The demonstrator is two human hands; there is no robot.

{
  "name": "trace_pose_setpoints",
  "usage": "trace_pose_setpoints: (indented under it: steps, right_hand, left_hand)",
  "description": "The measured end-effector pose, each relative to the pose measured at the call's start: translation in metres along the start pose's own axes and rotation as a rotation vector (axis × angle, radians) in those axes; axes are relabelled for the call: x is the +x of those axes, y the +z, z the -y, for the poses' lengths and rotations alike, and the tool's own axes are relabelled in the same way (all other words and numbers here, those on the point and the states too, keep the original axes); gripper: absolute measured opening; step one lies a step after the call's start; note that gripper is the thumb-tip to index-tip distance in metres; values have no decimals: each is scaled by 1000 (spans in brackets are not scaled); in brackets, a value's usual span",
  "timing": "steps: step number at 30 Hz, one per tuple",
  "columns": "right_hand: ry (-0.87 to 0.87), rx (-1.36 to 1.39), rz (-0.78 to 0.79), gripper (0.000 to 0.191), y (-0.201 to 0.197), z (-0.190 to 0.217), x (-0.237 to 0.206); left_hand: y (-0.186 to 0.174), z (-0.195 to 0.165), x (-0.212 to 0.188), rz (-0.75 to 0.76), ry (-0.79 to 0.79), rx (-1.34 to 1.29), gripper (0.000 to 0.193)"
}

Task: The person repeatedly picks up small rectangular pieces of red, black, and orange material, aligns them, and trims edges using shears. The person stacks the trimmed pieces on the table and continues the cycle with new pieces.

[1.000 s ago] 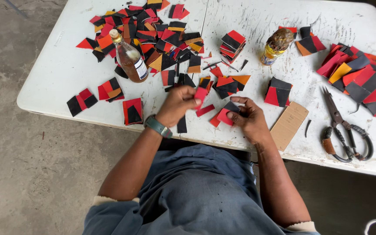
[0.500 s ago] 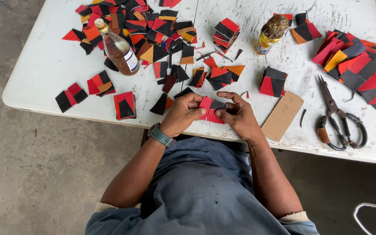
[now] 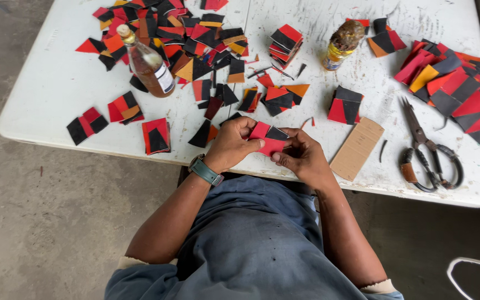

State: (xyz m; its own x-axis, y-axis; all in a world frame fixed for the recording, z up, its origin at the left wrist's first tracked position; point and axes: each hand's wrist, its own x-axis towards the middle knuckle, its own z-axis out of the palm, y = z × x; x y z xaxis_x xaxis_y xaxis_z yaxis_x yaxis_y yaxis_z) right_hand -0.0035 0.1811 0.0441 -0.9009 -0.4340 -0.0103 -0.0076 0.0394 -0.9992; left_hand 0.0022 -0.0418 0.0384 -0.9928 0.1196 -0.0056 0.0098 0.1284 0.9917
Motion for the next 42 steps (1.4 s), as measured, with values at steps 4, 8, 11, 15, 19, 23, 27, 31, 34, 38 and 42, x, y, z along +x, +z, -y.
trace_pose_setpoints:
  steps: [4,8,11,15,19,23,27,31,34,38,42]
  right_hand:
    - [-38,-268,-253,52,-43,19,-37]
    - [-237,-1001,-373,43,-101,35,-70]
    - [-191,-1047,-296,29,-106,31,-88]
    - [-125,-942,-338,28,-72,19,-106]
    - [-43,-889,-569,19,-51,9,-103]
    - [-292,-955,-445,20,-59,4,-108]
    - [-262,-952,-523,17,-59,-10,-110]
    - [-292,-890,-597,18,-55,-19,-108]
    - [-298,-838,-543,17,-59,-16,-113]
    - [-47,-408,-572,23,-67,-6,-118]
    - [-83,15,-504,45,-69,3,-103]
  left_hand:
    - [33,-5,10,72,-51,-207,30]
    - [57,-13,26,179,-111,-122,41]
    - [65,-22,53,315,-151,76,48]
    - [95,-32,89,472,142,479,50]
    - [113,-32,102,573,-16,650,57]
    - [111,-22,104,625,-105,647,57]
    - [129,-5,108,656,-54,686,56]
    - [136,1,113,669,-41,716,57]
    - [126,-6,107,646,-47,675,54]
    - [111,-21,75,473,-45,153,46]
    - [106,-27,38,355,-55,-153,39]
